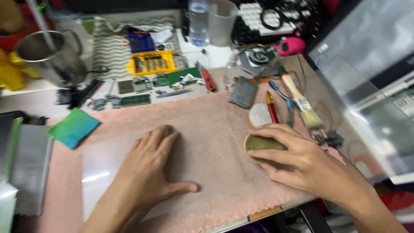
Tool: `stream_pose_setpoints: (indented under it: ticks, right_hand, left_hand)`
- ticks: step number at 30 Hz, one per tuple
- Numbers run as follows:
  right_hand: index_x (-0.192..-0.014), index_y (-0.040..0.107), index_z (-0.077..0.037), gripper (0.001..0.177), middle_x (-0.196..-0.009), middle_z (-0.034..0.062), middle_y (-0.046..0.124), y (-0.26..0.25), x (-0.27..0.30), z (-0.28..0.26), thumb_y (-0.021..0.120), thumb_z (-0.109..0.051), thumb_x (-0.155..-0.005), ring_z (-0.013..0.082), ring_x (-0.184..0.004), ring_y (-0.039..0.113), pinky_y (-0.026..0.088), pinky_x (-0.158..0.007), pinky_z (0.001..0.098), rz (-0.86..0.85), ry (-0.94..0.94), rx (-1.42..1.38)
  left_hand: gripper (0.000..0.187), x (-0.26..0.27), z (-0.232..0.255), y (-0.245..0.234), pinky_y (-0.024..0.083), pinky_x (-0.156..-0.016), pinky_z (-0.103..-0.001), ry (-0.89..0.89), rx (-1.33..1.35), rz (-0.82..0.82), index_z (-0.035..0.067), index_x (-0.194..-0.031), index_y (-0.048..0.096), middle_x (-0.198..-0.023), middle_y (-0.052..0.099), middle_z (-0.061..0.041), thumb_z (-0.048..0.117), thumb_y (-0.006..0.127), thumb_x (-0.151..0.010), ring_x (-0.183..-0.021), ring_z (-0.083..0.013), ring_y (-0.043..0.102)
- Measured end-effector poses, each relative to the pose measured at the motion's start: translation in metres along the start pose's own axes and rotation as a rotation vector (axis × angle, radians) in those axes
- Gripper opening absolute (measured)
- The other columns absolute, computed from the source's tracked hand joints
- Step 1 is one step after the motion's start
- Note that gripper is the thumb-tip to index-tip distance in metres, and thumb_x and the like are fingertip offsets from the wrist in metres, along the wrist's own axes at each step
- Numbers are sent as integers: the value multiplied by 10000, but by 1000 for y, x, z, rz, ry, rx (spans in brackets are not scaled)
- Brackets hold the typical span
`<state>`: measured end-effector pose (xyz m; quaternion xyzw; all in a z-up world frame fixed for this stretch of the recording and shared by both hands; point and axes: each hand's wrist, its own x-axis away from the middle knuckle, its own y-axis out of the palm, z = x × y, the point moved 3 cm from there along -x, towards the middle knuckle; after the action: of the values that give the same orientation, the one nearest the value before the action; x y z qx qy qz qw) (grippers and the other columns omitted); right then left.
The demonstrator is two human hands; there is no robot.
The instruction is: The person is cleaning or smoothing a translucent sheet of fabric using a brush and a small circular pad on a repair bench.
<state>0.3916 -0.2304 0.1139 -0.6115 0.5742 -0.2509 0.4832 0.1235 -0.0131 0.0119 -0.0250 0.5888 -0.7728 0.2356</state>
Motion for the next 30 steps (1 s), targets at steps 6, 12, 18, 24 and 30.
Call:
stream_pose_setpoints:
  ticks: [6, 12, 18, 24, 30]
  right_hand:
    - [-1360, 834, -176, 386, -1602, 168, 692, 40, -20, -11, 813, -121, -978, 357, -1477, 703, 527, -1279, 481, 136, -104, -43]
    - [-1369, 850, -131, 387, -1599, 198, 688, 118, -73, -64, 824, -89, -986, 413, -1476, 660, 555, -1233, 553, 69, -258, -326]
    - [-1369, 808, -50, 338, -1513, 276, 644, 169, -131, -144, 765, -32, -1034, 458, -1430, 619, 578, -1184, 582, -43, -395, -487]
    - [-1283, 813, -20, 259, -1434, 285, 611, 204, -151, -177, 769, -38, -1028, 463, -1402, 600, 527, -1217, 542, -56, -422, -496]
    - [-1286, 803, -29, 276, -1461, 245, 608, 193, -145, -169, 749, -20, -1015, 434, -1428, 598, 495, -1251, 536, -93, -396, -487]
  left_hand:
    - [832, 14, 0, -42, 479, -1149, -630, 13, 196, 223, 91, -1485, 649, -1619, 570, -283, 684, 832, -931, -1395, -508, 625]
    - [220, 80, -42, -90, 566, -1127, -475, -165, 270, 201, 107, -1216, 843, -1406, 790, -125, 260, 770, -1077, -1283, -328, 775]
    - [320, 122, -58, -95, 530, -1245, -478, -264, 269, 136, 60, -1347, 841, -1503, 792, -151, 143, 753, -1050, -1496, -322, 683]
    - [453, 129, -65, -82, 440, -1317, -507, -277, 323, 130, -21, -1470, 736, -1632, 688, -201, 93, 753, -1032, -1634, -388, 520]
    - [527, 130, -75, -70, 398, -1333, -528, -276, 314, 85, -2, -1495, 733, -1661, 649, -220, 121, 822, -991, -1651, -402, 481]
